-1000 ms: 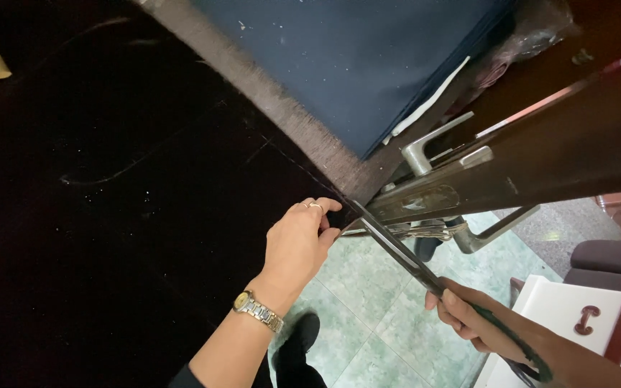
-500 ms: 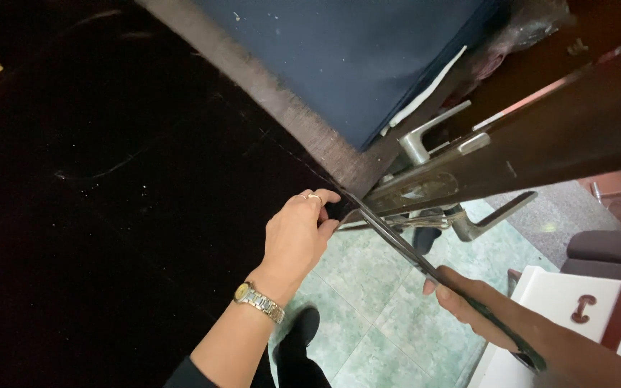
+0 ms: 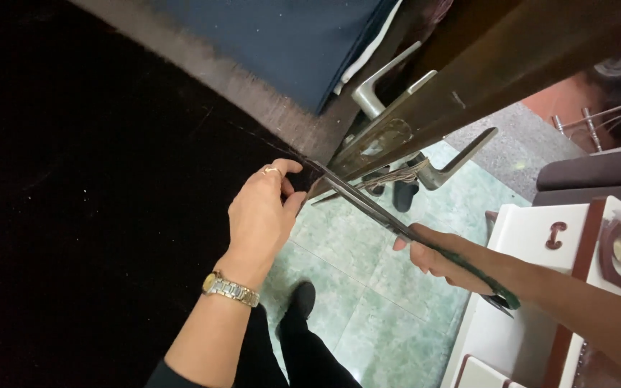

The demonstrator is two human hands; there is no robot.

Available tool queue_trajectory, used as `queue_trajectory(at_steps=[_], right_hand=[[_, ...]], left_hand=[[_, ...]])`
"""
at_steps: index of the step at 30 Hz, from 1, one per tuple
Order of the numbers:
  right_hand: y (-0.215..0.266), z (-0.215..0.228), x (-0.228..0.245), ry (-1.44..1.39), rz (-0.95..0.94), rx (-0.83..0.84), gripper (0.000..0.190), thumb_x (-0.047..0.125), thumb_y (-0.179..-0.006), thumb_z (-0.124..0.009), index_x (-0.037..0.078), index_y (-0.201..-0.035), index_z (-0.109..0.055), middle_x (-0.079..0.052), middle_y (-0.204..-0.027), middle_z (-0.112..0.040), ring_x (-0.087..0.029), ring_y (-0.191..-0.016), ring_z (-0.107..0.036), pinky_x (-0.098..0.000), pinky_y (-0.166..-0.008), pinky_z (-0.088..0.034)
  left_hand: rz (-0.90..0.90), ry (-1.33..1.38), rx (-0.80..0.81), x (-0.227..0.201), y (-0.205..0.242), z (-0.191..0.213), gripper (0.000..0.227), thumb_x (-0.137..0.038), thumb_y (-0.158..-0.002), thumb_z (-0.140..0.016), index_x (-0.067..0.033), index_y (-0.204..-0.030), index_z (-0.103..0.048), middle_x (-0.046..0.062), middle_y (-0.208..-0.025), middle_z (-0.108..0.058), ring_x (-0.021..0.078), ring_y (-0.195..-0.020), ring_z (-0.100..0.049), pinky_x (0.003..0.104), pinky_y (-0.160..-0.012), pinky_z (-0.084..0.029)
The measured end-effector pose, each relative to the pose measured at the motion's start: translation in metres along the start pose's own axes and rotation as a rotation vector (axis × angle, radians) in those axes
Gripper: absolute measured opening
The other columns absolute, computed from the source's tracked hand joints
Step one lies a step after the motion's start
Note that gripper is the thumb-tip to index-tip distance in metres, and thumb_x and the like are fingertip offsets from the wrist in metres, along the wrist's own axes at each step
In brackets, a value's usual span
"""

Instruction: The person aligns a dark fabric on a worktable, smooths it with both hands, and then uses shears to cut along a marked edge. The cut piece remains on the table as the person continues trimming the edge.

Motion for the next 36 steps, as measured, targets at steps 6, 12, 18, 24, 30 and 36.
queue_trajectory(at_steps=[6,12,18,24,30,36], right_hand=[[0.004,-0.009,-0.021,-0.265,-0.072,0.122,0.055,0.057,-0.091,-0.029,0.01,-0.102,-0.055,0.0,-0.064,-0.033,-0.012,-0.05,-0.022,-0.0264,-0.043,-0.028],[-0.002,-0.011,-0.037,-0.291,-0.118,0.106,0.063,0.057,-0.082,-0.034,0.013,-0.118,-0.062,-0.001,-0.071,-0.036,-0.013,-0.057,-0.023,-0.0257,-0.045,-0.02],[-0.01,-0.006,-0.031,-0.194,-0.095,0.024,0.057,0.054,-0.087,-0.034,0.014,-0.113,-0.065,0.0,-0.069,-0.036,-0.012,-0.054,-0.025,-0.0255,-0.043,-0.023],[-0.009,-0.002,-0.026,-0.133,-0.136,0.009,0.056,0.054,-0.087,-0.032,0.015,-0.108,-0.066,-0.001,-0.069,-0.033,-0.012,-0.053,-0.019,-0.0243,-0.041,-0.02],[-0.012,-0.001,-0.033,-0.195,-0.131,0.032,0.056,0.053,-0.088,-0.034,0.013,-0.11,-0.066,-0.001,-0.069,-0.032,-0.011,-0.05,-0.018,-0.0246,-0.04,-0.02],[-0.012,0.003,-0.033,-0.183,-0.116,0.035,0.055,0.052,-0.09,-0.033,0.01,-0.103,-0.067,-0.001,-0.067,-0.032,-0.012,-0.051,-0.022,-0.0245,-0.041,-0.021]], left_hand=[[0.003,0.026,-0.034,0.005,-0.004,-0.002,0.032,-0.017,-0.083,-0.067,-0.0203,-0.113,-0.057,-0.002,-0.082,-0.06,0.0216,-0.085,-0.061,0.044,-0.067,-0.051],[0.024,0.041,-0.043,0.006,-0.003,-0.003,0.027,-0.018,-0.085,-0.067,-0.023,-0.11,-0.059,-0.006,-0.082,-0.058,0.0139,-0.082,-0.057,0.038,-0.055,-0.048],[0.022,0.053,-0.047,0.008,-0.004,-0.006,0.028,-0.018,-0.085,-0.065,-0.0265,-0.112,-0.065,-0.006,-0.082,-0.055,0.0141,-0.082,-0.057,0.039,-0.058,-0.049],[0.022,0.045,-0.036,0.007,-0.003,-0.005,0.03,-0.018,-0.086,-0.064,-0.0266,-0.115,-0.064,-0.006,-0.082,-0.055,0.012,-0.084,-0.056,0.036,-0.056,-0.05],[0.007,0.041,-0.054,0.011,-0.005,-0.009,0.031,-0.019,-0.085,-0.065,-0.0279,-0.115,-0.064,-0.007,-0.081,-0.054,0.0126,-0.084,-0.056,0.038,-0.059,-0.05],[0.016,0.049,-0.047,0.009,-0.004,-0.008,0.032,-0.018,-0.085,-0.064,-0.0261,-0.116,-0.064,-0.007,-0.079,-0.053,0.0115,-0.083,-0.055,0.035,-0.056,-0.05]])
Point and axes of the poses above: each hand's wrist, its own y-axis away from the middle knuckle, its own z-axis out of the back of the hand, x = y × z, the point moved 8 cm from there along -y, towards the middle knuckle
